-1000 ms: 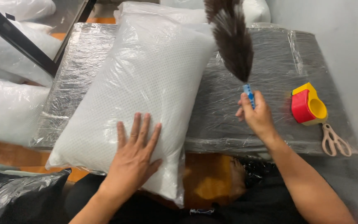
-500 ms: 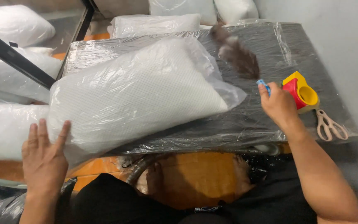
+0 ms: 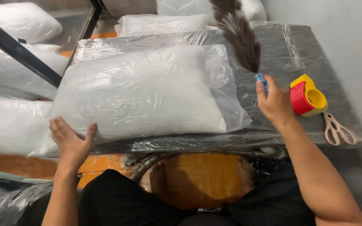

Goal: A person is placing a pillow into a plastic bag, dusting it, and then using a vacuum cleaner to remove the air and compress the pillow for storage or shipping.

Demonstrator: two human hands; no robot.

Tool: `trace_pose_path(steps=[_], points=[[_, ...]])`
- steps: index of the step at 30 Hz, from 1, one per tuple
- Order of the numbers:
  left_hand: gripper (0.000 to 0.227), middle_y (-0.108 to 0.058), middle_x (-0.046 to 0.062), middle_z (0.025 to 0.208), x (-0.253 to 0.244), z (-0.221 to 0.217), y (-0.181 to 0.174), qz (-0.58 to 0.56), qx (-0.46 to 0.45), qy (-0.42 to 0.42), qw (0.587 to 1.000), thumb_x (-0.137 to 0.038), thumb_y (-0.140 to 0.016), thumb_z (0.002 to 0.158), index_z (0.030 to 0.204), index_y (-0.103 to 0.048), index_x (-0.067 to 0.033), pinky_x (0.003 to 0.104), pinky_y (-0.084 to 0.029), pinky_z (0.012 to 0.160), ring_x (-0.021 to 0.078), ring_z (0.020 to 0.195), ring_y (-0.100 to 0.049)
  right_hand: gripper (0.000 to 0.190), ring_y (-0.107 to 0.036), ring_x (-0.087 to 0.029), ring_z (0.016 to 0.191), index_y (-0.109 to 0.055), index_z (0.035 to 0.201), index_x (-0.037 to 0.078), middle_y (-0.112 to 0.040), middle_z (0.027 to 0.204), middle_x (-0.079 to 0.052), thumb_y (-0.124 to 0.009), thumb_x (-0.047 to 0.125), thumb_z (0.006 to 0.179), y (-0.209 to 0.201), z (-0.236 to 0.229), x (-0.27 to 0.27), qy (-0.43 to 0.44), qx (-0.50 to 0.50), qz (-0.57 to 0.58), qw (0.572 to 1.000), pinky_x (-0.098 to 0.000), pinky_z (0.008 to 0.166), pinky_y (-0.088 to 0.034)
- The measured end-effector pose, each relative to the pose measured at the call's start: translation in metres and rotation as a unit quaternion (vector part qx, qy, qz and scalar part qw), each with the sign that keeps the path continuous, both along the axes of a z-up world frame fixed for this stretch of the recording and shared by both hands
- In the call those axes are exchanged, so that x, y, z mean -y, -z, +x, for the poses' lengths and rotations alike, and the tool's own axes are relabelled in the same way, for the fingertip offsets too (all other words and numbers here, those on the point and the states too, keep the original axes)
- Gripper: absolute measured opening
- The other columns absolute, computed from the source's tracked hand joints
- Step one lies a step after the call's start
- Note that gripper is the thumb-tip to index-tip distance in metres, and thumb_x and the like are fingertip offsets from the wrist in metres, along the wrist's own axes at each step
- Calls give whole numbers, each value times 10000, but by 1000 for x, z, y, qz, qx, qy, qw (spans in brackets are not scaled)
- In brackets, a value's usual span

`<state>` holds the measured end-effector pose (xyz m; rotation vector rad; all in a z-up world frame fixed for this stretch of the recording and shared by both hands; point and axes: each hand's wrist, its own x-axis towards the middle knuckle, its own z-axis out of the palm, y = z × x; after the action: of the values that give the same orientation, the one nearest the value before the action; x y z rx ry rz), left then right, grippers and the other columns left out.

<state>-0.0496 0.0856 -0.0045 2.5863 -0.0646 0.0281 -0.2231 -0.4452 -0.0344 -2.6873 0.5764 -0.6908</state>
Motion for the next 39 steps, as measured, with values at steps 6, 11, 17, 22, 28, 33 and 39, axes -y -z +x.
trace_pose_path(steps=[6, 11, 17, 22, 28, 33, 39], points=[[1076, -56, 318, 1642, -42, 63, 26, 34, 67, 61, 995, -544, -626, 848, 1573, -110, 63, 529, -92, 1235, 446, 1529, -57, 484, -722, -380, 800, -534, 1431, 209, -750, 940, -142, -345, 496, 1091, -24, 5, -10, -5, -164, -3, 986, -517, 665, -536], [1157, -62, 364, 1601, -14, 57, -8, 80, 57, -60, 993, -615, -679, 837, 1587, -112, 59, 577, -96, 1222, 507, 1499, -90, 336, -703, -396, 692, -684, 1285, 90, -754, 877, -170, -535, 336, 1112, -14, 0, 0, 50, -39, -151, 986, -483, 581, -529], [644, -301, 324, 1365, 13, 55, 21, -122, 11, -87, 989, -389, -370, 1100, 1489, -196, 94, 638, -373, 1023, 538, 1196, -445, 498, -704, -303, 686, -611, 1424, 235, -760, 880, -133, -499, 504, 1020, -19, 14, -16, -75, -96, 97, 988, -465, 607, -544], [819, -352, 313, 1329, 24, 33, 16, -362, -29, -135, 922, -583, -403, 1033, 1366, -175, 129, 588, -514, 1047, 518, 1286, -469, 443, -698, -437, 725, -621, 1202, 59, -735, 819, -196, -411, 439, 1113, 9, 25, -1, 38, -114, 54, 991, -540, 667, -519], [1156, -40, 518, 1517, 60, -11, -20, -526, -179, -53, 829, -811, -261, 919, 1567, 47, 95, 733, -163, 1134, 637, 1445, -78, 511, -707, -336, 662, -635, 982, 157, -647, 603, -90, -660, 666, 1012, 21, 34, -10, 3, 22, 208, 978, -437, 641, -528], [1087, -35, 508, 1525, 53, 3, -5, -572, -151, -39, 805, -744, -405, 974, 1579, 14, 56, 732, -132, 1151, 633, 1453, -99, 394, -577, -513, 1197, -581, 1031, -30, -599, 1314, -310, -682, 351, 1026, 4, 46, -77, -214, 161, 155, 951, -593, 978, -478], [896, -195, 411, 1497, 51, 19, 10, -597, -93, -75, 793, -583, -610, 1036, 1546, -177, 12, 720, -265, 1117, 557, 1428, -263, 313, -552, -474, 1286, -581, 965, 19, -551, 1469, -259, -741, 288, 957, 19, 48, -117, -323, 154, 204, 911, -546, 1042, -481]])
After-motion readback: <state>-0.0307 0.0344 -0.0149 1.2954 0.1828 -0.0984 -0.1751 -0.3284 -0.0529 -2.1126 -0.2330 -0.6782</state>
